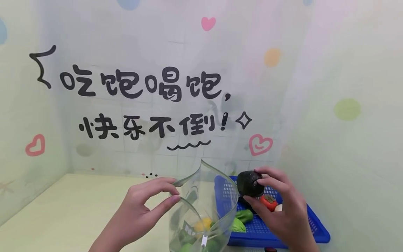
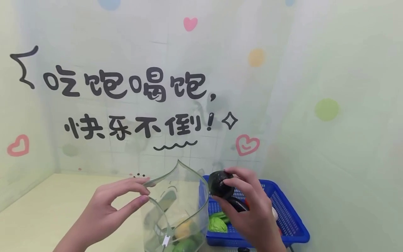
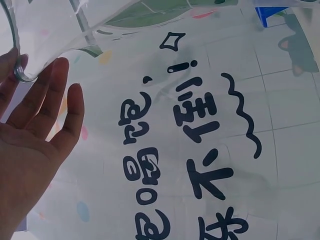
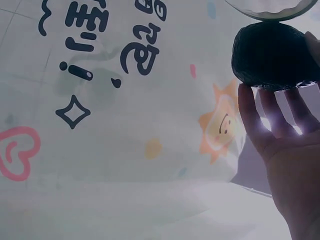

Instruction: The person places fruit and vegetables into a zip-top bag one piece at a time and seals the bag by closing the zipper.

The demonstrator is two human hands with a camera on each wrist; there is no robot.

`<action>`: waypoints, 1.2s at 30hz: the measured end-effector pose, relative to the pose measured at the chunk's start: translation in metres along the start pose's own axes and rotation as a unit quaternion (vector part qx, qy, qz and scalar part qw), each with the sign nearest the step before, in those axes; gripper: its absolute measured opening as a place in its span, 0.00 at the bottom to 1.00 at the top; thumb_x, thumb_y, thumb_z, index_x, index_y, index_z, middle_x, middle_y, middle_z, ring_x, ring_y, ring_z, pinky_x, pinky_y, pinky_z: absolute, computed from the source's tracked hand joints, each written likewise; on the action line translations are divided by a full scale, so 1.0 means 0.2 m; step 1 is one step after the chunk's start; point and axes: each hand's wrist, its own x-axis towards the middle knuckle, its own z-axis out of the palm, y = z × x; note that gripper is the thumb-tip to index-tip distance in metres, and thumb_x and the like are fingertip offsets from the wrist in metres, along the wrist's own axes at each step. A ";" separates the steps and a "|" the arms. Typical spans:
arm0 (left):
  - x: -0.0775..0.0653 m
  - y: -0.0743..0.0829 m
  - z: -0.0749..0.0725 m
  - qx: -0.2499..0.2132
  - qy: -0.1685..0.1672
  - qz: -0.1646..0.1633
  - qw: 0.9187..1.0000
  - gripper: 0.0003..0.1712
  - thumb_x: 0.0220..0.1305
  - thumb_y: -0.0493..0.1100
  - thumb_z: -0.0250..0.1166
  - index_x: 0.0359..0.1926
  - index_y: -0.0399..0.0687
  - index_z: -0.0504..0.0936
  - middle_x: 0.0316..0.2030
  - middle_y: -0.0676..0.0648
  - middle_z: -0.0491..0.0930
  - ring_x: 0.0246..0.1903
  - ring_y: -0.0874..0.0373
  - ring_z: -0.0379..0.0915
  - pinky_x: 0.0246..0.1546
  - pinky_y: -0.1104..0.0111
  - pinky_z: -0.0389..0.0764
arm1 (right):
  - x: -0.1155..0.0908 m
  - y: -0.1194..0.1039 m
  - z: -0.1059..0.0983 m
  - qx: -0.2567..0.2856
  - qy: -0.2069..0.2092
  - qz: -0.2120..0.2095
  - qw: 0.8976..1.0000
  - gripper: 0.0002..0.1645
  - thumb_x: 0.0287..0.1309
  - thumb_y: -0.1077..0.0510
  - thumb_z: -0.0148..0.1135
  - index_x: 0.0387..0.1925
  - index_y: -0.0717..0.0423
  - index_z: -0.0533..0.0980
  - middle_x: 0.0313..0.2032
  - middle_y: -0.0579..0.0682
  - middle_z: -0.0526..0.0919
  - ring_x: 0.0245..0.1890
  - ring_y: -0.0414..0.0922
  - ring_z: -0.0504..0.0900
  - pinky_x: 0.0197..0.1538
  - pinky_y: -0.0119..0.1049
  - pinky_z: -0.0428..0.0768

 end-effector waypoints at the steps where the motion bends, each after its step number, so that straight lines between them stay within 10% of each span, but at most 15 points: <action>1: 0.00 0.00 0.00 -0.001 0.001 0.003 1.000 0.17 0.51 0.32 0.72 0.37 0.58 0.81 0.36 0.57 0.83 0.45 0.57 0.79 0.53 0.77 0.74 | 0.00 -0.01 0.00 -0.001 -0.001 -0.006 1.000 0.30 0.60 0.43 0.62 0.45 0.69 0.73 0.49 0.64 0.77 0.52 0.47 0.77 0.50 0.24 0.76; 15: -0.01 0.00 0.00 -0.017 -0.009 0.028 0.999 0.16 0.50 0.32 0.72 0.37 0.56 0.82 0.35 0.60 0.83 0.46 0.54 0.79 0.54 0.75 0.73 | 0.03 -0.15 0.03 0.138 0.017 -0.050 0.989 0.23 0.57 0.58 0.67 0.46 0.71 0.71 0.52 0.69 0.74 0.56 0.53 0.74 0.53 0.32 0.76; 21: 0.01 0.01 -0.01 -0.015 -0.010 0.027 0.999 0.16 0.51 0.32 0.72 0.37 0.56 0.82 0.34 0.61 0.82 0.45 0.55 0.79 0.55 0.75 0.73 | 0.02 -0.15 0.05 0.240 0.007 -0.058 0.969 0.26 0.50 0.66 0.71 0.49 0.68 0.70 0.54 0.69 0.73 0.56 0.56 0.74 0.52 0.34 0.79; 36: 0.01 0.05 -0.02 0.002 -0.001 0.027 1.000 0.20 0.43 0.28 0.74 0.34 0.54 0.82 0.32 0.61 0.82 0.44 0.54 0.80 0.55 0.75 0.73 | -0.01 -0.15 0.10 0.215 0.002 -0.118 0.969 0.30 0.42 0.65 0.76 0.46 0.66 0.71 0.50 0.70 0.75 0.52 0.62 0.76 0.41 0.46 0.83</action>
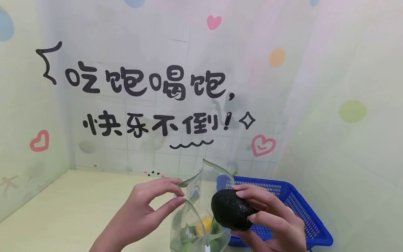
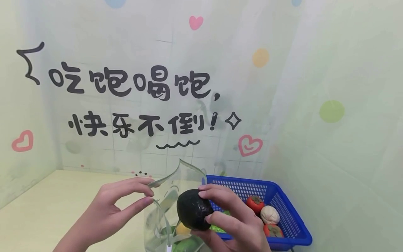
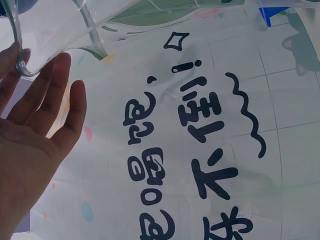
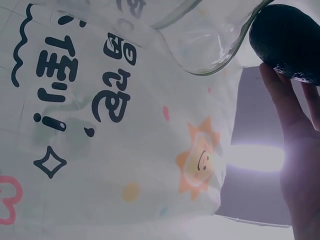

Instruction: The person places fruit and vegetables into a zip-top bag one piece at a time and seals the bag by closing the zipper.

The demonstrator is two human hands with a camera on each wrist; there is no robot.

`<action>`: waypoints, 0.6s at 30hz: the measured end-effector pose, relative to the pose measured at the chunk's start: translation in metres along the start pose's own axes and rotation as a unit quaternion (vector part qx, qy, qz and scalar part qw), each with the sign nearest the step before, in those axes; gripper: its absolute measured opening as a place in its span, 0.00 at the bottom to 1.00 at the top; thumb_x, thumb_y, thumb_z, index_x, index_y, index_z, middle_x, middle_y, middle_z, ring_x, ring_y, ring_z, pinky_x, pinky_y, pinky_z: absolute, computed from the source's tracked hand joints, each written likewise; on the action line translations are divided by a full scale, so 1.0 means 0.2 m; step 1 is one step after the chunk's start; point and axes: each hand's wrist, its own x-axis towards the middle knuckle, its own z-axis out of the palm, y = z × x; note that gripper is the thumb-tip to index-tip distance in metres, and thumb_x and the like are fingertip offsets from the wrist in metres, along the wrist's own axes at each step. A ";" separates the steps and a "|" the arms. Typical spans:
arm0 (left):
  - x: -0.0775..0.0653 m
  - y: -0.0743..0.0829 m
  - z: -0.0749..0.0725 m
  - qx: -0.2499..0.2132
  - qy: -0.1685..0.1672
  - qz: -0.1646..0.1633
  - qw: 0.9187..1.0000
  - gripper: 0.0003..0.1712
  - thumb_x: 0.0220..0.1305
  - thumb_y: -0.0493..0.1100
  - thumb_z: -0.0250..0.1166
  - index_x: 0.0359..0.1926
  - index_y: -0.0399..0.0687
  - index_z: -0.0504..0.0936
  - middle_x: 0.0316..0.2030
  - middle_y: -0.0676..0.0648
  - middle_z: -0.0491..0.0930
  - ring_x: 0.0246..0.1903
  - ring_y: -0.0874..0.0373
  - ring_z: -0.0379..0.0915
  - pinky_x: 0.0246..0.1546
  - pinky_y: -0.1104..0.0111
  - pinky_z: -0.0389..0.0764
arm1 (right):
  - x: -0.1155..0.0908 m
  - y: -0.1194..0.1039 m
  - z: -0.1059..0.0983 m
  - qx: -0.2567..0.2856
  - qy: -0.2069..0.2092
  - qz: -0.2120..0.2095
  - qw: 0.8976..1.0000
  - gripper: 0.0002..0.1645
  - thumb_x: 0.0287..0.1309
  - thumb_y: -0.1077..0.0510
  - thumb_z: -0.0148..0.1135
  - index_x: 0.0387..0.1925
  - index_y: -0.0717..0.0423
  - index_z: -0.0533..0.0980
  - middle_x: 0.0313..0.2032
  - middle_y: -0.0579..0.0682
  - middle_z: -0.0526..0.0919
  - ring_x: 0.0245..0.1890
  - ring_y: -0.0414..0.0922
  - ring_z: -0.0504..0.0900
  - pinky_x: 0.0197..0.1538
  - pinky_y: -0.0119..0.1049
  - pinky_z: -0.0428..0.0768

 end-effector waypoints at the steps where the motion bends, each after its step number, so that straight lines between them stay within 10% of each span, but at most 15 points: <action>1: 0.00 0.00 0.00 0.000 0.000 0.000 1.000 0.19 0.43 0.28 0.74 0.34 0.54 0.81 0.32 0.61 0.82 0.44 0.54 0.80 0.55 0.75 0.73 | 0.00 0.00 0.00 0.000 0.001 -0.003 1.000 0.29 0.42 0.65 0.76 0.46 0.67 0.71 0.49 0.70 0.76 0.51 0.62 0.76 0.41 0.46 0.83; 18: -0.02 -0.02 0.01 -0.012 -0.015 -0.008 1.000 0.14 0.51 0.34 0.72 0.36 0.55 0.82 0.33 0.61 0.82 0.46 0.53 0.79 0.56 0.72 0.74 | 0.01 0.00 0.01 -0.006 -0.033 0.000 0.999 0.23 0.44 0.63 0.76 0.41 0.64 0.73 0.50 0.69 0.76 0.51 0.61 0.77 0.39 0.45 0.83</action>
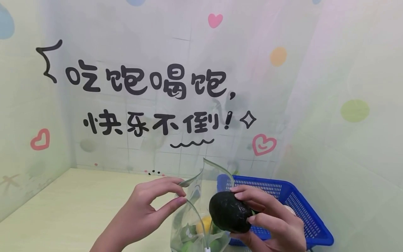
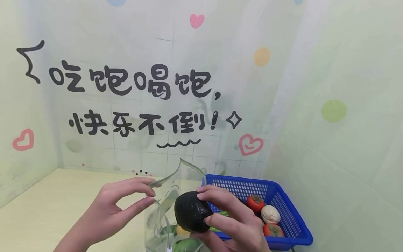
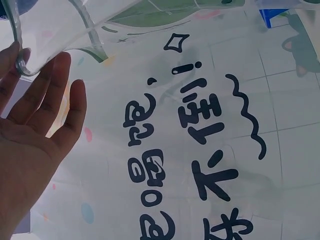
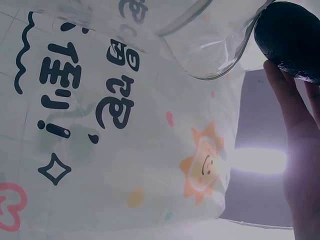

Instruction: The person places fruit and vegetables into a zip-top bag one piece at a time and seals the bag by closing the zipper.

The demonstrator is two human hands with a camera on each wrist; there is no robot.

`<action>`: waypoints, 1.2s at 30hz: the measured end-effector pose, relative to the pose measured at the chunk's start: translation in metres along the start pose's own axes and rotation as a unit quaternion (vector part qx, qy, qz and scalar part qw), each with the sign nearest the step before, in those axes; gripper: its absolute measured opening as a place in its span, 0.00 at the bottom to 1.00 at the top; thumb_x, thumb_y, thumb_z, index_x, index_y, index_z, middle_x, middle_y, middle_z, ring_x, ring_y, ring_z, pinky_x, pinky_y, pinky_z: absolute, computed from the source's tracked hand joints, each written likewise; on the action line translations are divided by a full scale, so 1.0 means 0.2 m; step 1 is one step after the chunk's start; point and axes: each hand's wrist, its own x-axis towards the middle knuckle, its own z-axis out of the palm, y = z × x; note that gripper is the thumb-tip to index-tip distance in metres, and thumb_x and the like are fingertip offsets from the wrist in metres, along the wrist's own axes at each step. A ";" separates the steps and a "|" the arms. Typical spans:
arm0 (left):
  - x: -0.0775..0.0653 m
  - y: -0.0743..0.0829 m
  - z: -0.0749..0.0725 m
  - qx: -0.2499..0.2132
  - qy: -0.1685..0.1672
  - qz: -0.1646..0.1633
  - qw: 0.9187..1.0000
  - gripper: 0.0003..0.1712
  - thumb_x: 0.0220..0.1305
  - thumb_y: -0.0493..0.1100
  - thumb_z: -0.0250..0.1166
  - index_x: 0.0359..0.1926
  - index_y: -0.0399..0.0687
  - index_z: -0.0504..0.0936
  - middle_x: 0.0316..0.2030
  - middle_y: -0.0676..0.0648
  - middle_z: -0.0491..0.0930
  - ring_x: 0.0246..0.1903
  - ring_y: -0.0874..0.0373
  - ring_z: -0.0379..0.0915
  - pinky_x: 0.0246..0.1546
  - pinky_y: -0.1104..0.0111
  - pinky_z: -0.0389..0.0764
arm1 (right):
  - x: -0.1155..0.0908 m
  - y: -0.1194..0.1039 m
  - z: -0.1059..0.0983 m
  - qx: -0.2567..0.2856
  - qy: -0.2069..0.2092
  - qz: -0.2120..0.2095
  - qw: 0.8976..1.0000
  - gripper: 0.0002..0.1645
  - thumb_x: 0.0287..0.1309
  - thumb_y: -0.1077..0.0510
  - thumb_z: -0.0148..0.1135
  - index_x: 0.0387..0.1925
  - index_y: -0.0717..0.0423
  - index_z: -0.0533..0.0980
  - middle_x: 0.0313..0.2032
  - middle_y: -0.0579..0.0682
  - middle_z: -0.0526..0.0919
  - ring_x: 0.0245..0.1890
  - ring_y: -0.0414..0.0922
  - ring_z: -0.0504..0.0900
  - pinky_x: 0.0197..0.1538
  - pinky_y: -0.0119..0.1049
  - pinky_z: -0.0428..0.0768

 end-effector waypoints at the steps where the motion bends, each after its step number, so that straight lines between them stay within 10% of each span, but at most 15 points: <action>1: 0.00 0.00 0.00 0.000 -0.001 -0.002 1.000 0.13 0.52 0.34 0.72 0.36 0.55 0.82 0.33 0.61 0.82 0.47 0.53 0.79 0.56 0.72 0.74 | 0.00 0.00 0.00 0.003 0.000 -0.004 1.000 0.23 0.45 0.63 0.76 0.41 0.65 0.73 0.50 0.69 0.76 0.51 0.61 0.77 0.39 0.45 0.83; 11: 0.00 0.00 0.00 -0.003 -0.001 0.002 1.000 0.14 0.51 0.33 0.72 0.36 0.56 0.82 0.34 0.61 0.82 0.46 0.54 0.79 0.55 0.72 0.74 | 0.05 0.02 0.03 0.058 0.032 -0.043 0.997 0.27 0.46 0.65 0.74 0.46 0.70 0.69 0.51 0.69 0.76 0.51 0.61 0.78 0.43 0.45 0.82; 25: 0.00 0.01 0.00 -0.011 -0.007 0.002 1.000 0.14 0.54 0.34 0.71 0.37 0.57 0.81 0.35 0.61 0.82 0.47 0.56 0.78 0.53 0.75 0.74 | 0.04 -0.01 0.05 0.031 0.004 0.021 0.999 0.24 0.52 0.63 0.70 0.47 0.67 0.70 0.54 0.66 0.75 0.54 0.57 0.76 0.48 0.40 0.81; 31: 0.01 0.02 0.00 -0.014 -0.010 0.002 1.000 0.13 0.54 0.34 0.71 0.37 0.57 0.81 0.36 0.61 0.82 0.47 0.56 0.78 0.53 0.75 0.75 | 0.03 -0.04 0.04 -0.005 -0.035 0.104 0.994 0.27 0.48 0.64 0.73 0.47 0.63 0.69 0.53 0.64 0.75 0.54 0.54 0.76 0.46 0.37 0.82; 36: 0.01 0.03 0.00 -0.016 -0.015 -0.004 1.000 0.13 0.54 0.35 0.71 0.36 0.57 0.81 0.36 0.62 0.82 0.48 0.56 0.78 0.52 0.73 0.76 | -0.01 -0.03 0.04 -0.029 -0.087 0.225 0.970 0.30 0.40 0.64 0.77 0.45 0.53 0.70 0.55 0.52 0.76 0.54 0.48 0.76 0.43 0.38 0.84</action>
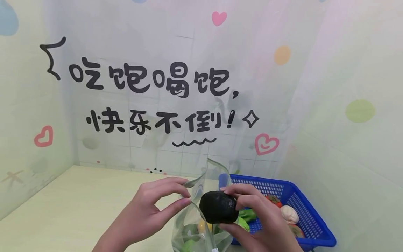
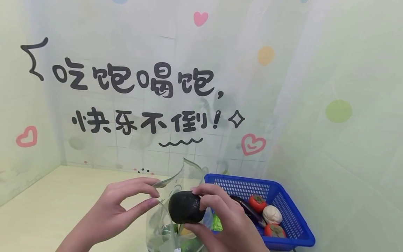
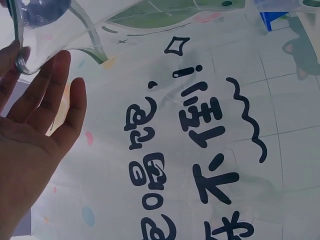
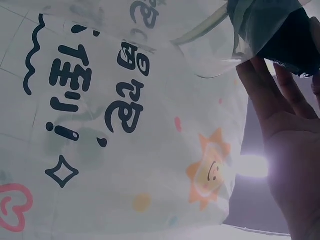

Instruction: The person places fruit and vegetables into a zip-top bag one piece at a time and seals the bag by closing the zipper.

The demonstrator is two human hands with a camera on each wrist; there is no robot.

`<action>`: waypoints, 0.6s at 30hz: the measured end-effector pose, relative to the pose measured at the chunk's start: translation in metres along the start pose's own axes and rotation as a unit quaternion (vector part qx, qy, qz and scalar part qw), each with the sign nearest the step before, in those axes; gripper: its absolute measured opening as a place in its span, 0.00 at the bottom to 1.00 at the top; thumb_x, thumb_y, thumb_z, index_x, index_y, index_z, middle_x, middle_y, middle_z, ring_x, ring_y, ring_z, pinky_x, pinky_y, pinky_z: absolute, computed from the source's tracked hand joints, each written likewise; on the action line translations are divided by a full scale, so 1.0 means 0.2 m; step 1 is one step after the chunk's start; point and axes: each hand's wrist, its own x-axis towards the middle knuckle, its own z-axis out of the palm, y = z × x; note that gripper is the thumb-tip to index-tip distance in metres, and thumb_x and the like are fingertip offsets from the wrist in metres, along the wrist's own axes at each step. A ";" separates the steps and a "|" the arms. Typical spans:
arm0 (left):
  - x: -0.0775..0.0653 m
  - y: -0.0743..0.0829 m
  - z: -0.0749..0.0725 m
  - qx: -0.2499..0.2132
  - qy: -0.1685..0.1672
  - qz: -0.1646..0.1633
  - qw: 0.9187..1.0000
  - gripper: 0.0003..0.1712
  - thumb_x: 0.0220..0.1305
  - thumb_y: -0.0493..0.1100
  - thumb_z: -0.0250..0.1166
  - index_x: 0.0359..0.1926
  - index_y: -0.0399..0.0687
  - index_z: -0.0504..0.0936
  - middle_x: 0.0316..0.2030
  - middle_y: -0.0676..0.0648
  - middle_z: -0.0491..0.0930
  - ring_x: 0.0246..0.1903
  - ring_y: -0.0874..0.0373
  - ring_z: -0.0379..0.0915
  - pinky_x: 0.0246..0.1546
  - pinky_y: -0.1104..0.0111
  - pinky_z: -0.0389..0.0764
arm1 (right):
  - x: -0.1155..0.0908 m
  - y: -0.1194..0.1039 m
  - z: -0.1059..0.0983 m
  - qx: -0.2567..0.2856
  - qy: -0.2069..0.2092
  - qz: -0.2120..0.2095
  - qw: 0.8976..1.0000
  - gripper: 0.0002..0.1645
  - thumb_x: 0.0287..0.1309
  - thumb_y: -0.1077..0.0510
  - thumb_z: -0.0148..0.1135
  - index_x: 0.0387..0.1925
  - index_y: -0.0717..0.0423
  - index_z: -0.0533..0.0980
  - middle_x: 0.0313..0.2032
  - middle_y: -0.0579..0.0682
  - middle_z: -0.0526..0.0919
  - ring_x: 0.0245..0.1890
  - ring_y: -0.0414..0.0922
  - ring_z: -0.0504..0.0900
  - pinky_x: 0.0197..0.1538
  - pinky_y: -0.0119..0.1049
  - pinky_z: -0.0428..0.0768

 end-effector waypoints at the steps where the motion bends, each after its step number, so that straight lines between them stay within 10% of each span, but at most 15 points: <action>1: 0.00 0.00 0.00 0.000 -0.001 -0.001 1.000 0.13 0.54 0.35 0.71 0.36 0.57 0.81 0.36 0.62 0.82 0.48 0.56 0.78 0.52 0.73 0.76 | 0.00 0.00 0.00 -0.003 -0.009 0.019 1.000 0.29 0.42 0.62 0.77 0.45 0.50 0.70 0.55 0.49 0.76 0.54 0.46 0.76 0.42 0.38 0.84; 18: 0.01 0.03 0.01 -0.008 -0.014 0.022 1.000 0.11 0.54 0.35 0.72 0.35 0.54 0.81 0.36 0.58 0.83 0.46 0.55 0.79 0.51 0.74 0.77 | 0.02 0.06 0.04 -0.097 -0.133 0.096 0.982 0.26 0.47 0.35 0.69 0.38 0.37 0.64 0.46 0.29 0.72 0.47 0.34 0.68 0.40 0.31 0.80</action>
